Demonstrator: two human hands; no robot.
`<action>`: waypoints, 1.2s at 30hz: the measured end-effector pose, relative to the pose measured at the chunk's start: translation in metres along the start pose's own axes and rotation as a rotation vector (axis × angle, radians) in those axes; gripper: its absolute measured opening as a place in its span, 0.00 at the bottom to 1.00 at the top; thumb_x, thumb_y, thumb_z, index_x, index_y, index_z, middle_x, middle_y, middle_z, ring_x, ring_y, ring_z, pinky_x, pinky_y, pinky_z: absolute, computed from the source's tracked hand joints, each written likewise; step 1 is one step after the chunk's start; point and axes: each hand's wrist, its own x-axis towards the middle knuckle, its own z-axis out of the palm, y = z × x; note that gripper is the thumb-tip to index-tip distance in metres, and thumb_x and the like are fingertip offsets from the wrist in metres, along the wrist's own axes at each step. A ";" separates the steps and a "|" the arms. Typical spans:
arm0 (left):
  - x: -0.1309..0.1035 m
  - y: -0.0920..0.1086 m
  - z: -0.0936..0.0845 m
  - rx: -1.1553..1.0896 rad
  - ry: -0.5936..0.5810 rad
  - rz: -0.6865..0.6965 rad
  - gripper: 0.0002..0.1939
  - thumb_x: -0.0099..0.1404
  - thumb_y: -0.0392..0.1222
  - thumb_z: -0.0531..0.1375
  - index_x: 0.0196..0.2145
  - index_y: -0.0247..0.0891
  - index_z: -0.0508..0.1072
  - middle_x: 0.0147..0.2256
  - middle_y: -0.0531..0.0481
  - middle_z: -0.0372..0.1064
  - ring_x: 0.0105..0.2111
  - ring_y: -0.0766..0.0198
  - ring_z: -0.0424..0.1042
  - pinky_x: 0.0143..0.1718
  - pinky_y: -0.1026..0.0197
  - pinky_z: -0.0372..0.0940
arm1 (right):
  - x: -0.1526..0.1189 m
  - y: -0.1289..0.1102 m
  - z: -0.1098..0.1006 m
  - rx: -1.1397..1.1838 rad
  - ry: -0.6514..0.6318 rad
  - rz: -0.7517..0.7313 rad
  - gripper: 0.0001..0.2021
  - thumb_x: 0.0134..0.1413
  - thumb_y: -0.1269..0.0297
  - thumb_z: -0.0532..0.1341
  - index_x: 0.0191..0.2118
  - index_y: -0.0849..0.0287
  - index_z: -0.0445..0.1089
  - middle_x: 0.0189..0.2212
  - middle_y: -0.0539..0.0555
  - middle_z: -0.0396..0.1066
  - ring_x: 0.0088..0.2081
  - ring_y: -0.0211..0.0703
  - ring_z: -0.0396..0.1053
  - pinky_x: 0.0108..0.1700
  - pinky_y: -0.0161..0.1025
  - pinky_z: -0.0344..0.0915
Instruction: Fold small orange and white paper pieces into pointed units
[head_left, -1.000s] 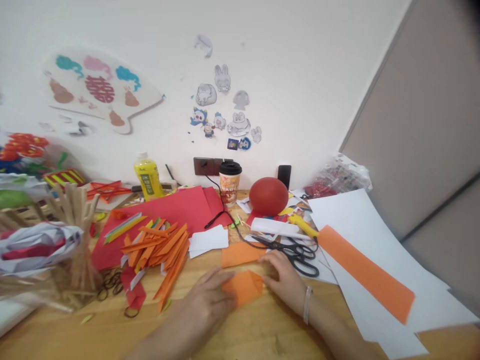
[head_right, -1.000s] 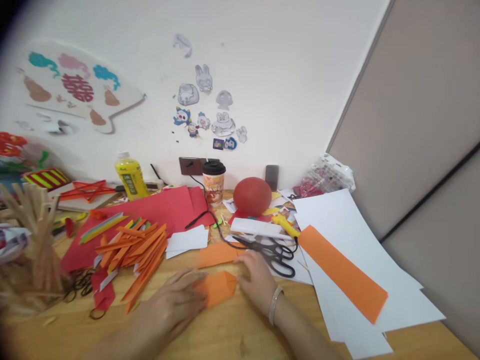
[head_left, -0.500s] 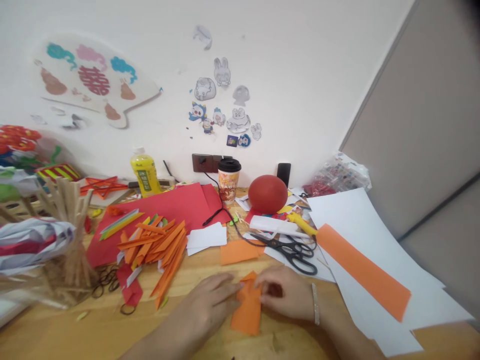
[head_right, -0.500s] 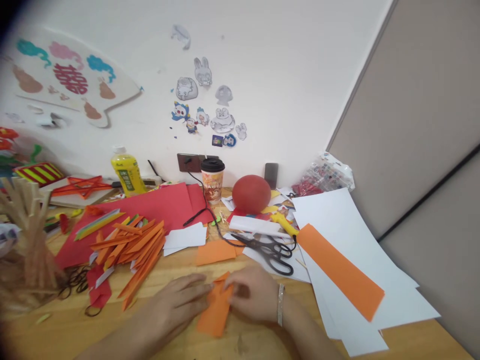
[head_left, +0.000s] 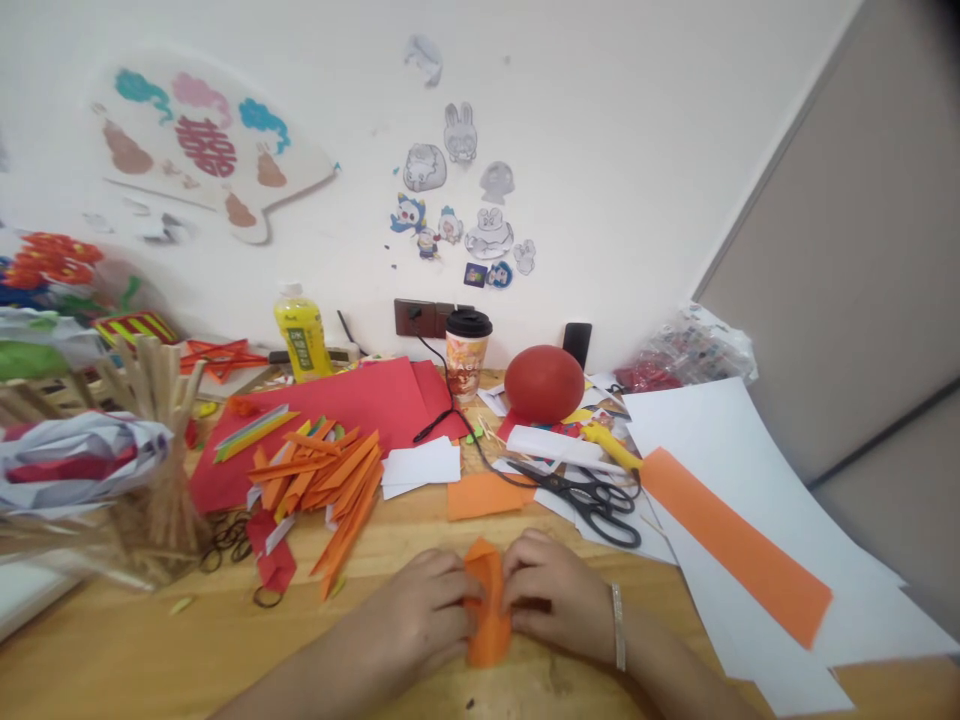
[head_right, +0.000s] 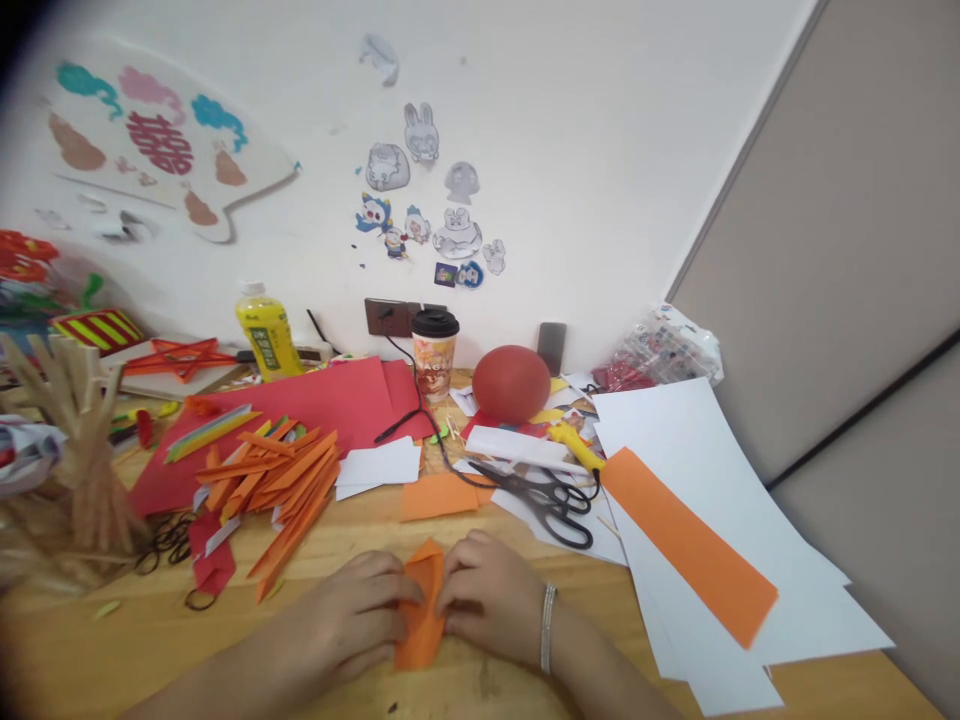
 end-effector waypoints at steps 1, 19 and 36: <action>0.000 -0.001 0.001 0.011 0.019 -0.021 0.10 0.67 0.34 0.50 0.32 0.41 0.70 0.36 0.50 0.70 0.35 0.63 0.65 0.38 0.61 0.59 | 0.000 0.001 0.001 -0.019 0.010 -0.014 0.03 0.49 0.70 0.62 0.29 0.55 0.71 0.30 0.51 0.69 0.35 0.40 0.64 0.38 0.37 0.61; -0.003 -0.011 -0.003 -0.169 -0.121 -0.085 0.07 0.66 0.40 0.55 0.33 0.41 0.73 0.35 0.49 0.68 0.39 0.61 0.64 0.43 0.60 0.58 | 0.000 0.013 0.000 0.069 -0.047 0.048 0.07 0.41 0.59 0.70 0.28 0.53 0.77 0.29 0.48 0.63 0.35 0.39 0.64 0.40 0.37 0.59; 0.008 0.000 0.026 -0.172 0.070 -0.495 0.06 0.59 0.33 0.56 0.25 0.38 0.66 0.30 0.50 0.66 0.35 0.60 0.64 0.37 0.59 0.58 | 0.007 0.010 0.017 0.148 0.162 0.269 0.07 0.41 0.68 0.68 0.20 0.58 0.70 0.17 0.45 0.63 0.25 0.37 0.62 0.31 0.34 0.56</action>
